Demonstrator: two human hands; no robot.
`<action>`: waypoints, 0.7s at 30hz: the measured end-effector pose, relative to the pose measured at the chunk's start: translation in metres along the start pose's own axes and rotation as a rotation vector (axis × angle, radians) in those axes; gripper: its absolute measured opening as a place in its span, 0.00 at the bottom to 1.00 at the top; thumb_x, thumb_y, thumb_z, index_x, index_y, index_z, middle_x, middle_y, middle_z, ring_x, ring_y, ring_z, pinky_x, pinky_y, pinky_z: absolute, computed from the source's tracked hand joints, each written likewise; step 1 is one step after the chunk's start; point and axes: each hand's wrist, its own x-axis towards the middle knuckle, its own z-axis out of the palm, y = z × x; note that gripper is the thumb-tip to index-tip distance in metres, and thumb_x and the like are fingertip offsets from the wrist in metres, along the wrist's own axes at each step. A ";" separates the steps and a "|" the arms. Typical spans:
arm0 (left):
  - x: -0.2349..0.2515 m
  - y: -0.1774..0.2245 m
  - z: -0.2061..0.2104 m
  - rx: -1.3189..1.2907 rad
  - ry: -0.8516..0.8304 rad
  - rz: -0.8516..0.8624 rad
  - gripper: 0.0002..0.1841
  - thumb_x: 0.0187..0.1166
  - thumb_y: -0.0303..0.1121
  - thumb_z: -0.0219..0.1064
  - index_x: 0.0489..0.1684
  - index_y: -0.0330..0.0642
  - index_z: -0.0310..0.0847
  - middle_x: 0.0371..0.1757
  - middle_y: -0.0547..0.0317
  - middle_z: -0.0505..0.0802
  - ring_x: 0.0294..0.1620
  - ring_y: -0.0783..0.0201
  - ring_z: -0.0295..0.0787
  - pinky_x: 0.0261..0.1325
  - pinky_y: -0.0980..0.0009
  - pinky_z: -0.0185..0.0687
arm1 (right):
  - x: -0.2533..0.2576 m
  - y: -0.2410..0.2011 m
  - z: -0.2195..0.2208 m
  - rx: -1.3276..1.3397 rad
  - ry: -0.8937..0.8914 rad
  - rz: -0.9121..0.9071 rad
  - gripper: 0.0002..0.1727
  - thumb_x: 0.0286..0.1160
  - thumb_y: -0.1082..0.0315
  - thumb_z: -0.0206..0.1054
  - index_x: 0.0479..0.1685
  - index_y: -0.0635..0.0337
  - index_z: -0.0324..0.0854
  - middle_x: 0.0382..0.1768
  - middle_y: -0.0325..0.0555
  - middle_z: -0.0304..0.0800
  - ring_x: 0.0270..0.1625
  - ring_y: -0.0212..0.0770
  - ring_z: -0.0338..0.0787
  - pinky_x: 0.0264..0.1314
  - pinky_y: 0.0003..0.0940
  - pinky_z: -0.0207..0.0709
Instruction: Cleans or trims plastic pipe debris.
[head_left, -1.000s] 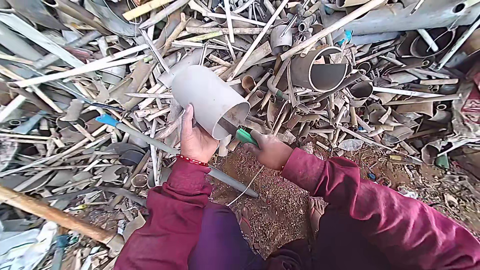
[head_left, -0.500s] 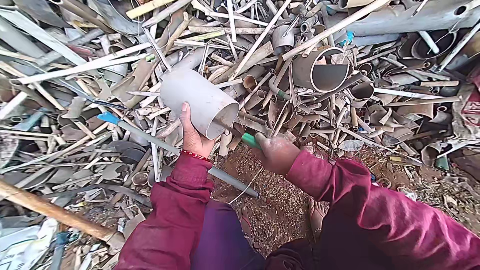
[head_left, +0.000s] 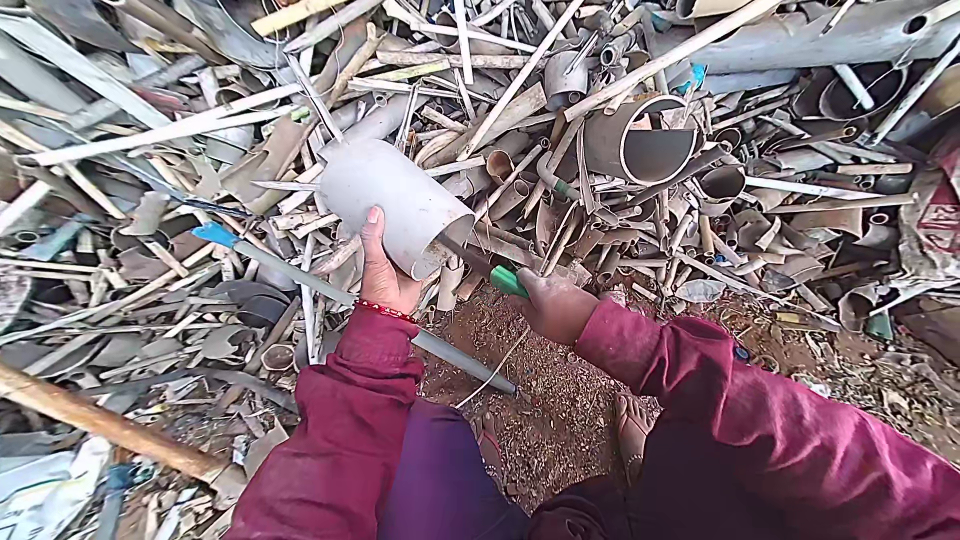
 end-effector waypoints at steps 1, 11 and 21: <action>-0.001 0.000 0.000 -0.002 -0.001 -0.006 0.25 0.89 0.57 0.49 0.80 0.60 0.63 0.71 0.63 0.84 0.74 0.61 0.81 0.72 0.53 0.81 | -0.001 0.000 0.000 0.055 -0.040 -0.035 0.21 0.95 0.56 0.52 0.67 0.66 0.74 0.44 0.59 0.84 0.47 0.54 0.86 0.52 0.50 0.77; 0.001 0.000 0.000 -0.015 0.008 -0.029 0.26 0.90 0.59 0.46 0.80 0.59 0.63 0.72 0.60 0.83 0.74 0.57 0.81 0.71 0.48 0.81 | -0.002 -0.004 -0.001 -0.108 0.019 0.042 0.21 0.93 0.58 0.54 0.73 0.65 0.71 0.50 0.64 0.89 0.58 0.63 0.91 0.59 0.60 0.81; 0.002 -0.001 0.000 0.005 0.031 -0.033 0.27 0.90 0.59 0.47 0.82 0.60 0.63 0.74 0.60 0.83 0.76 0.57 0.80 0.73 0.48 0.80 | -0.002 -0.001 0.001 -0.112 -0.018 0.072 0.21 0.93 0.59 0.54 0.73 0.65 0.70 0.53 0.64 0.88 0.60 0.63 0.90 0.60 0.60 0.81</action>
